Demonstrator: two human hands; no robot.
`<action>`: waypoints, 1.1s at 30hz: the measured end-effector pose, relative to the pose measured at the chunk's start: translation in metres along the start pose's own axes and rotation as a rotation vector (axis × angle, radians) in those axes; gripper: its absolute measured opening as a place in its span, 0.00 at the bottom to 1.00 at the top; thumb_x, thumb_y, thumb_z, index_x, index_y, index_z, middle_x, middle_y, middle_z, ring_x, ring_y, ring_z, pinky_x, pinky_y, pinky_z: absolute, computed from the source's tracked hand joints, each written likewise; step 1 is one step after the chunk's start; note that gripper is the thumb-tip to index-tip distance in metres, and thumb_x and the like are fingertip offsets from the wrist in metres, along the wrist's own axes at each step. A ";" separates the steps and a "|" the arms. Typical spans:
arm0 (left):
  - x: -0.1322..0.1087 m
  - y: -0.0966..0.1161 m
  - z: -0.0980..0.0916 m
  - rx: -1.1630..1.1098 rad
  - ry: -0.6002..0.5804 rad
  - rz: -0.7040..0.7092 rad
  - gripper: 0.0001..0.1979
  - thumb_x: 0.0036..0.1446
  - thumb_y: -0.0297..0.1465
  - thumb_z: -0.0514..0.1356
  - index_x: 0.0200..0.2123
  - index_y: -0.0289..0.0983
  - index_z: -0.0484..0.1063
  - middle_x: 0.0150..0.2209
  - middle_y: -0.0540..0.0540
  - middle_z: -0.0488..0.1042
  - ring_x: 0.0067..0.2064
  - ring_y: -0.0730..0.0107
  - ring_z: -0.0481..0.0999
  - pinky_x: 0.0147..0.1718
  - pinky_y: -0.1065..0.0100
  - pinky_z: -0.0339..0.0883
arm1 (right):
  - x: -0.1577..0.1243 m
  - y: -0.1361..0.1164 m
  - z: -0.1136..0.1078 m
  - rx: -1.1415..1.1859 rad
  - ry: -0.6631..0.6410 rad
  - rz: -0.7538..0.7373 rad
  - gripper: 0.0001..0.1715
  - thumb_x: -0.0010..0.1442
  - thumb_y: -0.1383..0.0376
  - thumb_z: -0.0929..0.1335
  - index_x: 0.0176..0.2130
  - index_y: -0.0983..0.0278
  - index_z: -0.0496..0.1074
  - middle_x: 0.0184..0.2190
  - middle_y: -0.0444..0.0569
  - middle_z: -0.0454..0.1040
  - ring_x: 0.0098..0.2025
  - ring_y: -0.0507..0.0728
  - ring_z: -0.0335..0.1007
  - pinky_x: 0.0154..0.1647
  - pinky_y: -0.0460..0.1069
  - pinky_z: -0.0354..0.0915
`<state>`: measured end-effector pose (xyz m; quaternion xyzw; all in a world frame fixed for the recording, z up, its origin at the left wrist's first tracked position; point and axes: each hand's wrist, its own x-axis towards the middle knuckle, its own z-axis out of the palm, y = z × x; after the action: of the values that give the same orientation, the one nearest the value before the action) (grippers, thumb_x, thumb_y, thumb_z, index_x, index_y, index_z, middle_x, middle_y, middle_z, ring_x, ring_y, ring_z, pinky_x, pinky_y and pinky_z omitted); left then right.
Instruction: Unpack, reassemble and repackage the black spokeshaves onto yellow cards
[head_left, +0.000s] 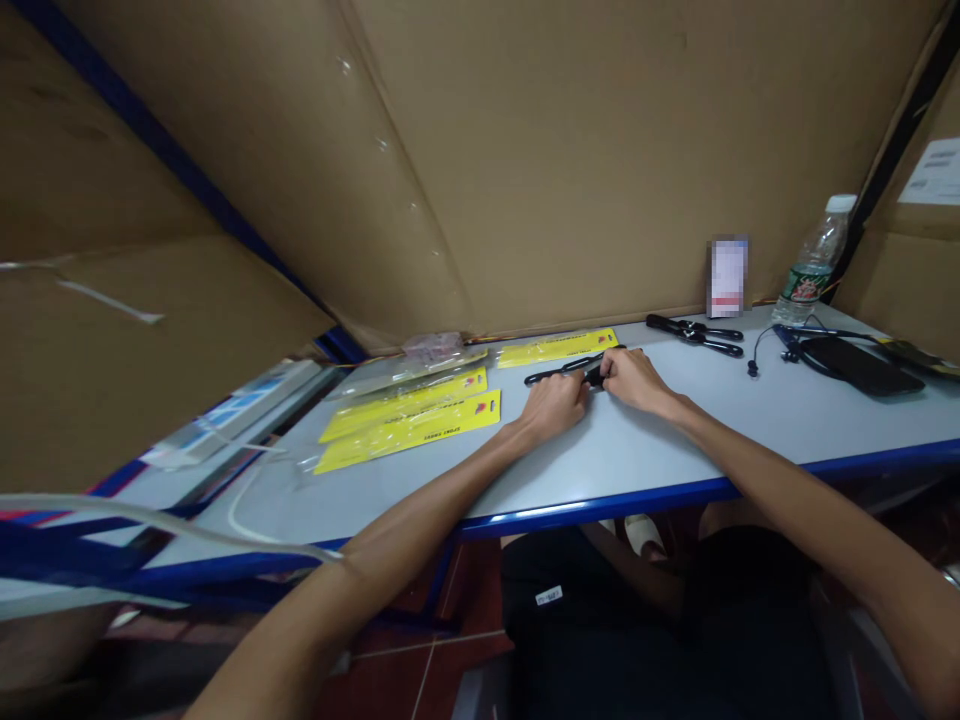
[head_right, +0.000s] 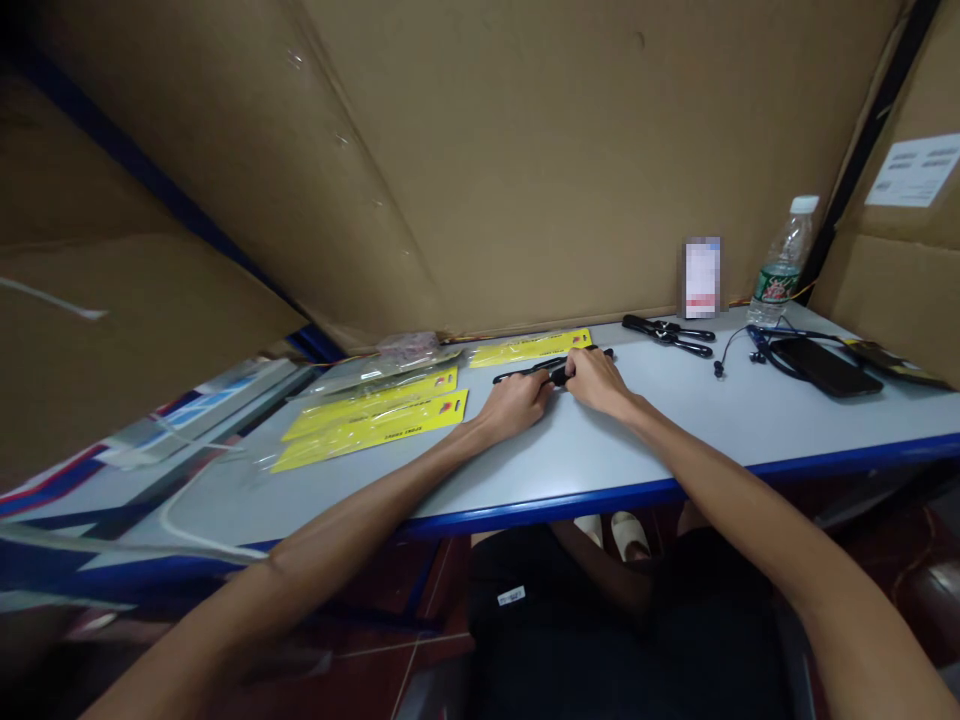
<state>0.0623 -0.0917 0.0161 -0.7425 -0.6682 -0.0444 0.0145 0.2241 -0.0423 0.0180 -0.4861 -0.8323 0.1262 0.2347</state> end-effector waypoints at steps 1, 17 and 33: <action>0.001 0.000 0.000 -0.007 -0.003 -0.005 0.16 0.72 0.40 0.55 0.52 0.35 0.73 0.45 0.42 0.79 0.45 0.61 0.80 0.48 0.54 0.74 | 0.000 0.000 -0.001 -0.002 0.001 -0.011 0.17 0.55 0.78 0.68 0.41 0.63 0.78 0.39 0.50 0.82 0.43 0.58 0.76 0.42 0.48 0.62; -0.001 0.002 -0.003 -0.054 -0.001 -0.008 0.16 0.69 0.39 0.61 0.53 0.35 0.73 0.49 0.42 0.77 0.47 0.62 0.79 0.47 0.55 0.76 | 0.005 0.006 -0.001 -0.035 -0.035 0.067 0.08 0.64 0.60 0.72 0.37 0.63 0.77 0.36 0.48 0.81 0.39 0.56 0.76 0.39 0.49 0.66; 0.001 0.001 -0.002 -0.053 0.032 -0.027 0.16 0.70 0.34 0.50 0.51 0.37 0.75 0.47 0.34 0.80 0.51 0.45 0.80 0.48 0.54 0.71 | 0.000 0.002 -0.003 -0.064 -0.012 -0.061 0.14 0.58 0.74 0.67 0.43 0.63 0.77 0.39 0.51 0.81 0.43 0.60 0.74 0.41 0.49 0.61</action>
<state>0.0634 -0.0911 0.0184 -0.7329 -0.6763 -0.0739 0.0050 0.2270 -0.0416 0.0196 -0.4668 -0.8518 0.0952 0.2179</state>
